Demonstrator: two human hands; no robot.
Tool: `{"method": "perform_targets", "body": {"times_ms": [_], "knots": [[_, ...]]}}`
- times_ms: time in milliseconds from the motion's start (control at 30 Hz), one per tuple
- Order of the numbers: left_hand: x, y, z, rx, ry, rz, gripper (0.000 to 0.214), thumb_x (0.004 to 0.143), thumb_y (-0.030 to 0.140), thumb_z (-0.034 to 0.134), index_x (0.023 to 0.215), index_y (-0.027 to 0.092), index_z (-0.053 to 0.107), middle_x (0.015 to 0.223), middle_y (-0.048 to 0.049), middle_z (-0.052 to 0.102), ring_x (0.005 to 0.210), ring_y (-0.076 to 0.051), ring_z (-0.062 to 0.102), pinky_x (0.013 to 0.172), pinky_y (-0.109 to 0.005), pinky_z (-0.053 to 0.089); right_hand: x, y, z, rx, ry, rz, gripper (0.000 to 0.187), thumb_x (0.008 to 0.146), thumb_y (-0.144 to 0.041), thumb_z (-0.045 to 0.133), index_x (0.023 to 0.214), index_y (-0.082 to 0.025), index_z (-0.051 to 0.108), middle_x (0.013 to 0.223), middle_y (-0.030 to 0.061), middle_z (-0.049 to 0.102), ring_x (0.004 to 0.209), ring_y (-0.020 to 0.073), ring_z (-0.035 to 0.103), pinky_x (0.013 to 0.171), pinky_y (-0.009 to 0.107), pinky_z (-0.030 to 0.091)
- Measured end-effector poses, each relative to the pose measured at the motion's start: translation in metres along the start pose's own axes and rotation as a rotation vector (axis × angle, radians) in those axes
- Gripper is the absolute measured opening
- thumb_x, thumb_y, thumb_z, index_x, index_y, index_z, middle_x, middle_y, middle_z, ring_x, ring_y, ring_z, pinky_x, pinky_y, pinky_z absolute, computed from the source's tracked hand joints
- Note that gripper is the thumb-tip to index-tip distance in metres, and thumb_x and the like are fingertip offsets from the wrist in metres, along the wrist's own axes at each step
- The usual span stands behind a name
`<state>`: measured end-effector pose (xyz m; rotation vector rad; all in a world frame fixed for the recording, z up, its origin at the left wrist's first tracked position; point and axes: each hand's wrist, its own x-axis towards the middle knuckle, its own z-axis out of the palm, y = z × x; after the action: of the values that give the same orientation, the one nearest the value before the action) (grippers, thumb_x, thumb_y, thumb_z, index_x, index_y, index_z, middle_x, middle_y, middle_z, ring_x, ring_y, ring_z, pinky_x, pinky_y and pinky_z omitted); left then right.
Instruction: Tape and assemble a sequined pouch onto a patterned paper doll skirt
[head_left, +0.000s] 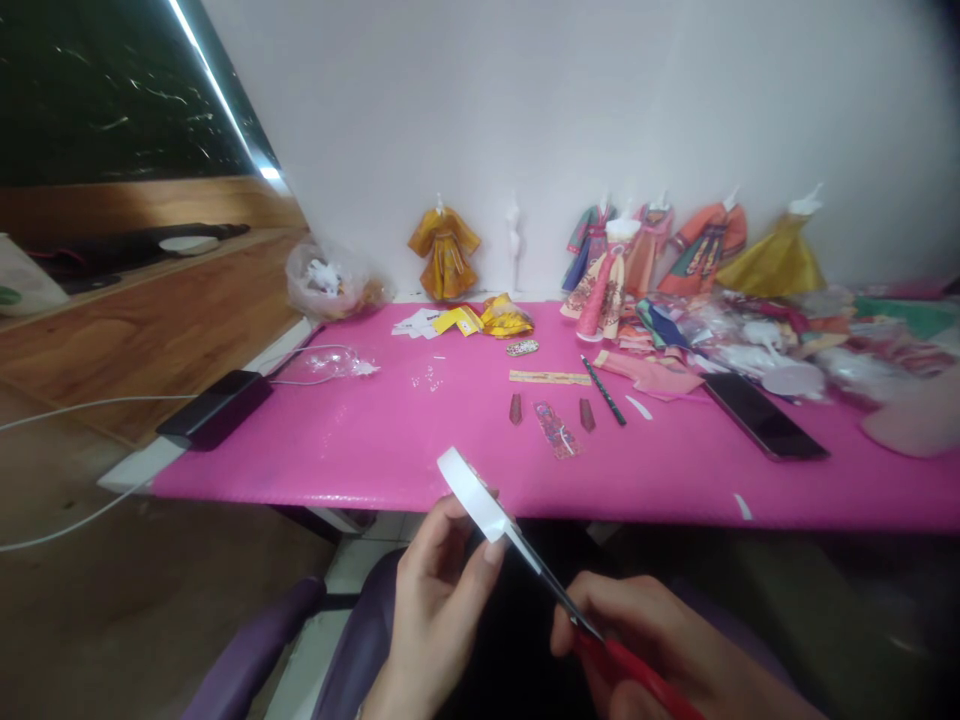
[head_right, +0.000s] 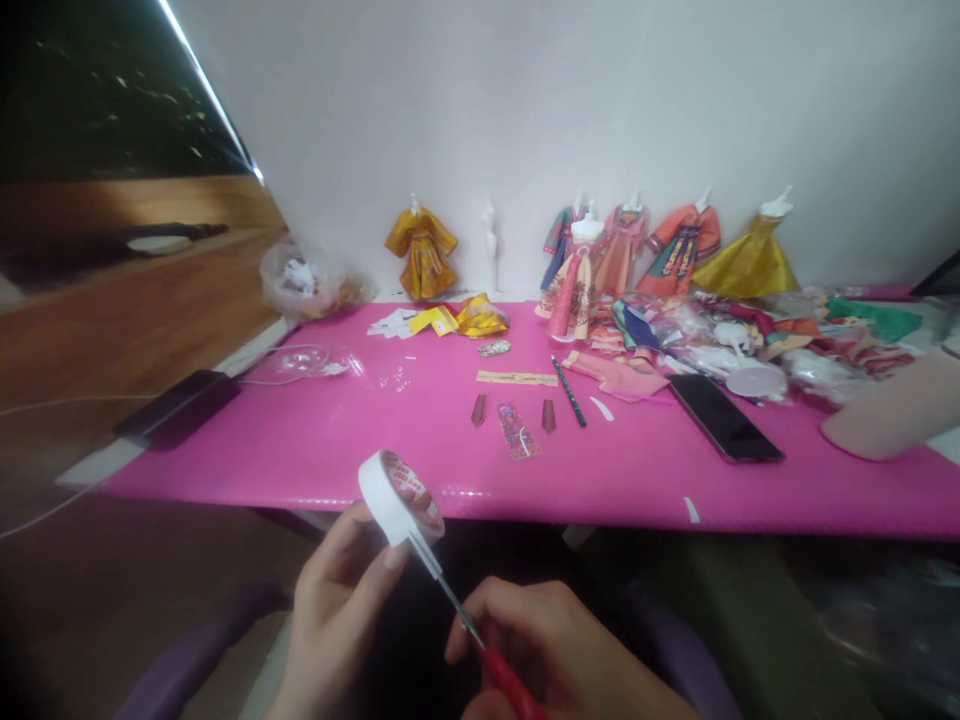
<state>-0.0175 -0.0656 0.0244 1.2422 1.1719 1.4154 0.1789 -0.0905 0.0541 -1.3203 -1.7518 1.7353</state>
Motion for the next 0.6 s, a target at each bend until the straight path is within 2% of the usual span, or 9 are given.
{"method": "perform_targets", "body": {"times_ms": [267,433,600], "knots": [[0.0004,0.001,0.0006,-0.006,0.0,-0.006,0.014,0.083,0.027,0.07,0.096,0.022,0.07,0.094,-0.0033,0.076,0.09,-0.02,0.069,0.084,-0.028,0.052,0.0024,-0.0016,-0.0004,0.048,0.001,0.026,0.054,0.08,-0.073,0.056,0.099,-0.022,0.064,0.073,0.0007,0.061,0.068,0.0144,0.058,0.06,0.022,0.044],[0.0013,-0.0003,0.0,-0.008,-0.01,-0.002,0.014,0.084,0.027,0.069,0.097,0.022,0.07,0.095,-0.0031,0.076,0.092,-0.02,0.069,0.085,-0.028,0.052,0.0,0.0015,0.0003,0.071,0.005,-0.025,0.06,0.08,-0.077,0.052,0.097,-0.021,0.064,0.073,0.0017,0.063,0.067,0.0142,0.057,0.06,0.022,0.045],[0.0006,0.0,0.0003,-0.001,0.003,-0.008,0.016,0.083,0.027,0.07,0.097,0.021,0.07,0.095,-0.0039,0.076,0.091,-0.021,0.069,0.085,-0.03,0.053,0.0003,0.0039,0.0025,0.131,0.012,-0.025,0.054,0.082,-0.072,0.055,0.098,-0.021,0.064,0.072,0.0013,0.064,0.064,0.0136,0.057,0.058,0.022,0.045]]}}
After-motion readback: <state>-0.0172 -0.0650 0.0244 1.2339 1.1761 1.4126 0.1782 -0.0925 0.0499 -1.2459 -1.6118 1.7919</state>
